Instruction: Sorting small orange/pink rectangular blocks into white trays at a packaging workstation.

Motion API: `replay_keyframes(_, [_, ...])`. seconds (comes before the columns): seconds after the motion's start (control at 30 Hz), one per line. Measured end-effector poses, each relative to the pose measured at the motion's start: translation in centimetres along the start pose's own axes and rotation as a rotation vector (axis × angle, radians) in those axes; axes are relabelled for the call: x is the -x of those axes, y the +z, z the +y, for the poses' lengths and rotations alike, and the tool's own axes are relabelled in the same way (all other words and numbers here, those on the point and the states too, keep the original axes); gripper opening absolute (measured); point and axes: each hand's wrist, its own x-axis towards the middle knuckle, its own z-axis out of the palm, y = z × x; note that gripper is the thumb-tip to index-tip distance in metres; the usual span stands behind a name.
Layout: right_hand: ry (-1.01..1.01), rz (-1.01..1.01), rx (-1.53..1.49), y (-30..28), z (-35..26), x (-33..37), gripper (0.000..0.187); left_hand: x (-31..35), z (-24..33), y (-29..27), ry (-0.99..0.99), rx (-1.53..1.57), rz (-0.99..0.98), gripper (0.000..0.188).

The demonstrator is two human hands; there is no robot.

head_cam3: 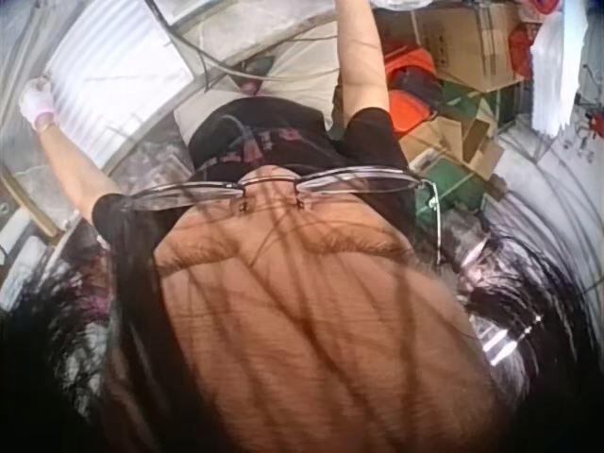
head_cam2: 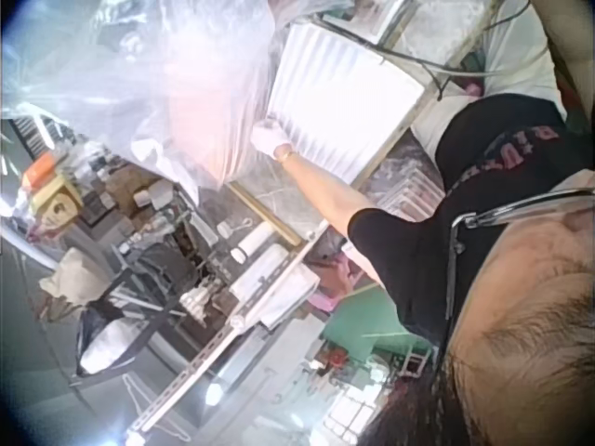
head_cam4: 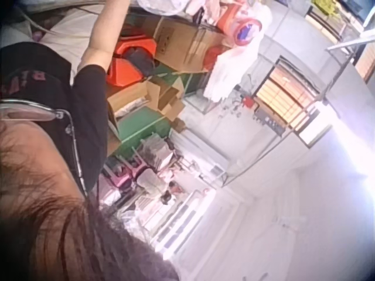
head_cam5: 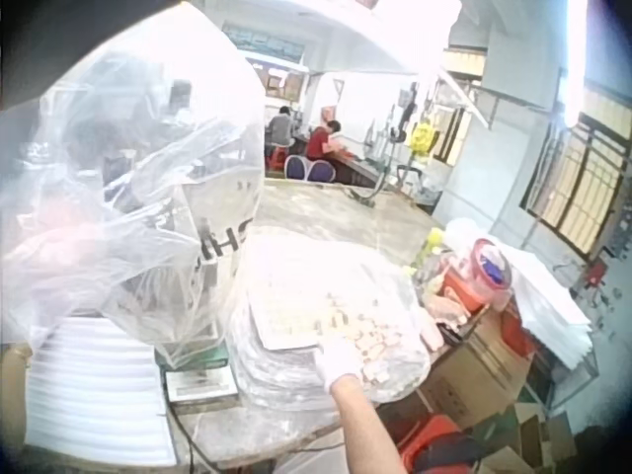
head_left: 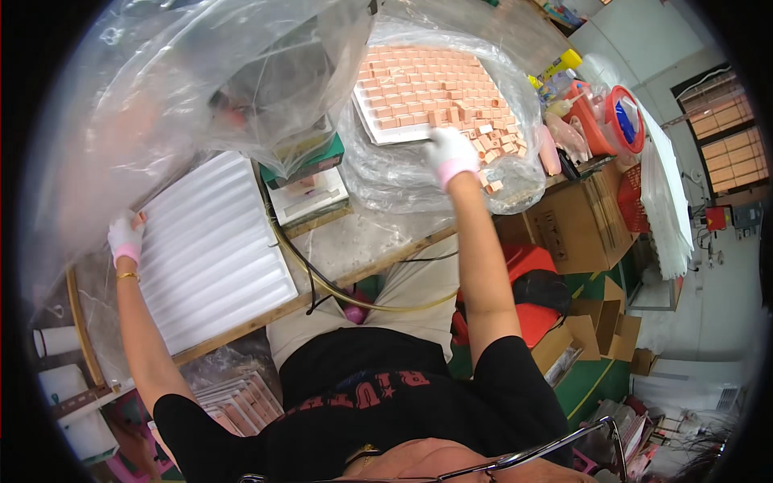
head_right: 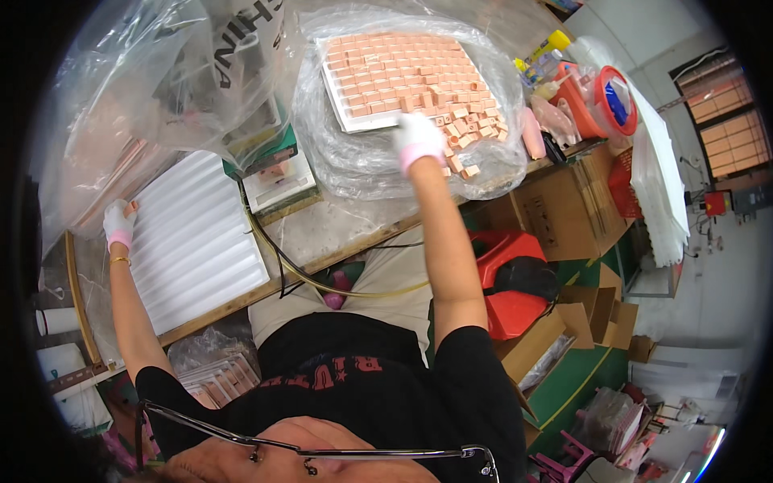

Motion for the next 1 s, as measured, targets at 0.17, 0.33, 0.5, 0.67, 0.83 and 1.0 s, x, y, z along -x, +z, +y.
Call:
replay_keyframes(0.17, [-0.283, -0.004, 0.451, 2.1, 4.8, -0.9, 0.02, -0.2, -4.1, 4.4, 0.384, 0.233, 0.454, 0.034])
replay_keyframes(0.33, [-0.57, 0.228, -0.386, 3.2, 1.9, 1.4, 0.031, 9.6, 11.7, 4.3, 0.341, 1.159, 0.038, 0.024])
replay_keyframes(0.5, [-0.728, -0.143, -0.969, 1.7, -8.0, 8.2, 0.037, 16.5, 23.5, 1.3, 0.329, 1.412, -0.713, 0.04])
replay_keyframes(0.67, [-1.063, 0.089, -0.462, 1.8, -10.1, 8.6, 0.046, 16.7, 24.3, 1.7, 0.245, 1.406, -0.757, 0.037])
replay_keyframes(0.83, [-0.918, -0.054, -0.653, 2.1, -10.4, 10.1, 0.054, 17.2, 24.2, 3.2, 0.174, 1.547, -0.853, 0.044])
replay_keyframes(1.0, [-0.683, -0.22, -0.97, 4.4, -10.4, 9.7, 0.036, 17.7, 24.0, 3.5, 0.184, 1.667, -0.951, 0.053])
